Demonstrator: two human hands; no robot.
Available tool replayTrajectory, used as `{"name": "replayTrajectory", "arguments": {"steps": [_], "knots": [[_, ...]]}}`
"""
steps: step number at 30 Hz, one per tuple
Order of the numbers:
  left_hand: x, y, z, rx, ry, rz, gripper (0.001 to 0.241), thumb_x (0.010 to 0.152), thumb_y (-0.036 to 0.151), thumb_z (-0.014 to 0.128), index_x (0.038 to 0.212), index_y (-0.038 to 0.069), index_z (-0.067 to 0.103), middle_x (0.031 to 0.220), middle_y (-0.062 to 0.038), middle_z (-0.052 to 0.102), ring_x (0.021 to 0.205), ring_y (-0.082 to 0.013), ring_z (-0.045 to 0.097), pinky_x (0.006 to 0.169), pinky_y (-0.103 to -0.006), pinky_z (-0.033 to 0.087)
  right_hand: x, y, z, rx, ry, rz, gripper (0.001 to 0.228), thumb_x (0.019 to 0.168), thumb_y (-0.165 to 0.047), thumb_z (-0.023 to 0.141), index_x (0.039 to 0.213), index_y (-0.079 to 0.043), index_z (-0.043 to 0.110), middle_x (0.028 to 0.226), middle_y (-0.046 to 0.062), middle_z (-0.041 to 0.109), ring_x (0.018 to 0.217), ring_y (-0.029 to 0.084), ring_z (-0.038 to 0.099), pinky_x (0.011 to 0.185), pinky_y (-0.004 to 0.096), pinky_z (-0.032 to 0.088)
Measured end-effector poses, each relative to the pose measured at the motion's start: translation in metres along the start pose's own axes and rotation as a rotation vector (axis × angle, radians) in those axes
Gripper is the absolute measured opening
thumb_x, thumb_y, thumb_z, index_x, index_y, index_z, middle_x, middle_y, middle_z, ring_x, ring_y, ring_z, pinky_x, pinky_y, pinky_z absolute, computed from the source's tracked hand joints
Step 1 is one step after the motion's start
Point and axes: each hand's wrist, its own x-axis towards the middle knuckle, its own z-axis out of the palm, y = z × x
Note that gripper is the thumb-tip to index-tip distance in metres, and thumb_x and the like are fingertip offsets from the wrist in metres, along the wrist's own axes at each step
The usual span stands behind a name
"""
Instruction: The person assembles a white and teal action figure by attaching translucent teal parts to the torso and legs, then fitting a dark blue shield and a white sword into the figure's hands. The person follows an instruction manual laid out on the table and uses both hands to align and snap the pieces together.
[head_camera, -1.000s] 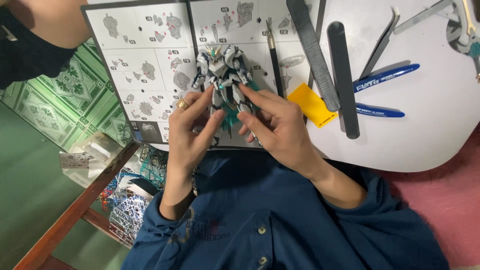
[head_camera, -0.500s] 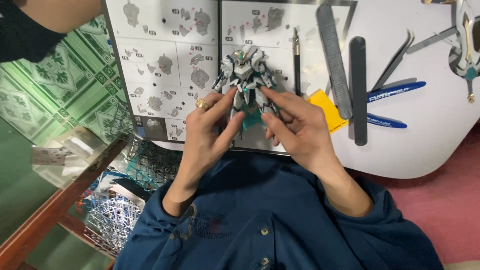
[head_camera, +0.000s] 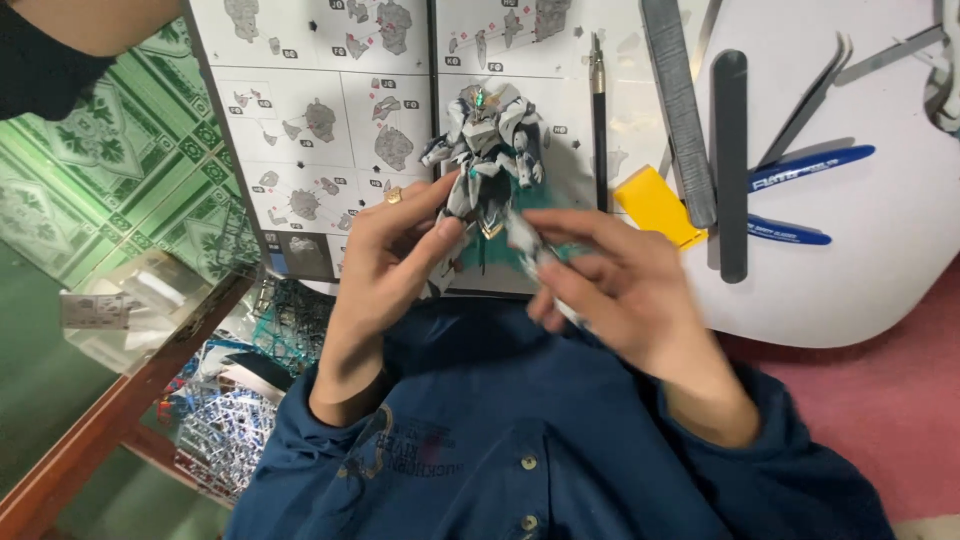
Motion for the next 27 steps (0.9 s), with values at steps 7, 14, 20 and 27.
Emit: {"name": "replayTrajectory", "arguments": {"steps": [7, 14, 20, 27], "knots": [[-0.011, 0.013, -0.009, -0.355, -0.128, -0.171, 0.033, 0.091, -0.002, 0.057, 0.125, -0.005, 0.057, 0.11, -0.014, 0.06, 0.074, -0.0173, 0.059, 0.062, -0.0243, 0.051, -0.025, -0.006, -0.071, 0.185, -0.113, -0.065, 0.046, 0.082, -0.001, 0.049, 0.128, 0.002, 0.051, 0.113, 0.021, 0.067, 0.052, 0.016, 0.071, 0.044, 0.019, 0.063], [-0.005, 0.023, -0.003, -0.587, -0.31, -0.143, 0.041, 0.091, 0.012, 0.059, 0.124, -0.012, 0.055, 0.102, -0.019, 0.063, 0.065, -0.0182, 0.059, 0.052, -0.0216, 0.051, -0.035, -0.016, -0.074, 0.137, 0.138, -0.043, 0.048, 0.083, -0.01, 0.048, 0.128, 0.008, 0.048, 0.105, 0.025, 0.064, 0.047, 0.016, 0.06, 0.042, 0.019, 0.053], [-0.006, 0.031, 0.003, -0.68, -0.4, -0.058, 0.041, 0.091, 0.018, 0.064, 0.12, -0.01, 0.058, 0.097, -0.019, 0.063, 0.062, -0.02, 0.057, 0.05, -0.0246, 0.049, -0.04, -0.014, -0.084, 0.073, 0.113, -0.096, 0.048, 0.085, -0.009, 0.046, 0.128, 0.01, 0.047, 0.104, 0.022, 0.065, 0.046, 0.016, 0.06, 0.041, 0.019, 0.052], [-0.015, 0.045, 0.013, -0.501, -0.269, 0.023, 0.036, 0.088, 0.014, 0.063, 0.116, -0.008, 0.06, 0.104, -0.017, 0.06, 0.066, -0.0204, 0.058, 0.053, -0.0259, 0.049, -0.043, -0.016, -0.084, -0.012, 0.079, -0.179, 0.047, 0.083, -0.004, 0.045, 0.127, 0.014, 0.044, 0.108, 0.027, 0.063, 0.048, 0.02, 0.063, 0.043, 0.024, 0.055]]}}
